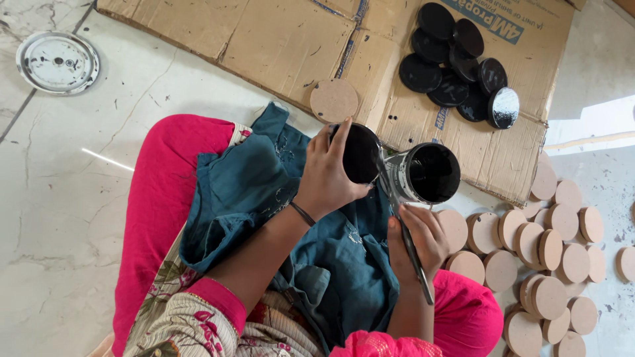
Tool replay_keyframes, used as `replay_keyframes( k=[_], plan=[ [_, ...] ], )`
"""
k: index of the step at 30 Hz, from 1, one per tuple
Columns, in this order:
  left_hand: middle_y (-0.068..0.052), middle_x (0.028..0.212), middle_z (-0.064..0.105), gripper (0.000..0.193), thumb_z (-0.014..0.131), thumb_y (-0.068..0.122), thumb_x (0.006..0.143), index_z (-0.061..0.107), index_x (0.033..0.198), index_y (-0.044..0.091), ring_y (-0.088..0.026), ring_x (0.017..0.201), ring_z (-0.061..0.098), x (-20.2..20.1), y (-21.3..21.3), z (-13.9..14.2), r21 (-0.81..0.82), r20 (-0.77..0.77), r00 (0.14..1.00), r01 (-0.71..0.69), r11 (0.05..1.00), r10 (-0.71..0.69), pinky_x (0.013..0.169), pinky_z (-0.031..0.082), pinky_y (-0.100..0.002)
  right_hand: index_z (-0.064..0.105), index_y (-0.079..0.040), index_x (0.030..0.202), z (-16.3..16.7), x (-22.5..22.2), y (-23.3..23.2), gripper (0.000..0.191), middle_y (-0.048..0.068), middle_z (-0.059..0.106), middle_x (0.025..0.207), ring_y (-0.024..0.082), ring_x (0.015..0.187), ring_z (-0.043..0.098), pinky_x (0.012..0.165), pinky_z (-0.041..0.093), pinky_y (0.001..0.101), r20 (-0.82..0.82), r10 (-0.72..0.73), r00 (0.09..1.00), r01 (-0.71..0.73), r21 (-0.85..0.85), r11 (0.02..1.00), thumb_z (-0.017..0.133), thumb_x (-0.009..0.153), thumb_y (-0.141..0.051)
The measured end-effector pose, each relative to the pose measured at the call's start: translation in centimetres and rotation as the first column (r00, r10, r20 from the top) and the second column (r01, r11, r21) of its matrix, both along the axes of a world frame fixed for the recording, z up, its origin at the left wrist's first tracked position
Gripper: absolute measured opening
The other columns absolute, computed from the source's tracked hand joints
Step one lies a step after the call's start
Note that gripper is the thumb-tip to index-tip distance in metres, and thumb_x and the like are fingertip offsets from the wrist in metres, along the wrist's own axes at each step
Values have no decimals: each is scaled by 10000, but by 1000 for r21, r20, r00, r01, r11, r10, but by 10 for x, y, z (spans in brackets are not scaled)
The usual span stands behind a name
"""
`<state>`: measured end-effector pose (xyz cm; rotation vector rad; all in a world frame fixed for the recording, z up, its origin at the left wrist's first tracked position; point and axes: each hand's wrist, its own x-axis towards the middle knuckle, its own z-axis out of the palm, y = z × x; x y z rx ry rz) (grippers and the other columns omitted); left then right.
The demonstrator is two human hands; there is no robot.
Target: The person sits on the floor and paints round wooden discs black using a brush and a can of black paint. They hold each disc in one hand, brush paint over its face, and place the finished disc on a cardboard sheet with other painted discs, repeating the cycle with unpainted discs from a pile.
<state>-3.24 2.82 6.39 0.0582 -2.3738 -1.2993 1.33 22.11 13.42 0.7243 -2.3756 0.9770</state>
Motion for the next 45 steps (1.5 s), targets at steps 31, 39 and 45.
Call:
replay_keyframes(
  k=[31, 39, 45],
  plan=[
    [-231, 1351, 495, 1351, 1013, 276, 437, 304, 1581, 159, -420, 1222, 592, -5, -6, 2, 357, 181, 973, 67, 932, -139, 1040, 522, -419, 662, 59, 1001, 2, 7, 4, 122, 167, 705, 959, 229, 852, 683, 745, 532, 292, 8, -56, 998, 56, -229, 972, 721, 901, 25],
    [-209, 1319, 516, 1350, 1008, 302, 450, 305, 1588, 124, -387, 1211, 595, -1, -5, 8, 353, 266, 951, 58, 934, -160, 1054, 518, -415, 650, 53, 968, -7, 8, 4, 110, 164, 708, 945, 207, 793, 687, 721, 528, 277, 22, -35, 999, 39, -216, 976, 718, 886, 23],
    [-213, 1332, 497, 1361, 1010, 311, 453, 293, 1592, 108, -378, 1225, 589, -2, -4, 11, 392, 241, 956, 60, 918, -165, 1051, 516, -411, 656, 96, 1047, -12, 7, 4, 137, 184, 698, 1010, 194, 845, 670, 767, 540, 286, 95, -16, 995, 49, -353, 934, 686, 927, 39]
  ],
)
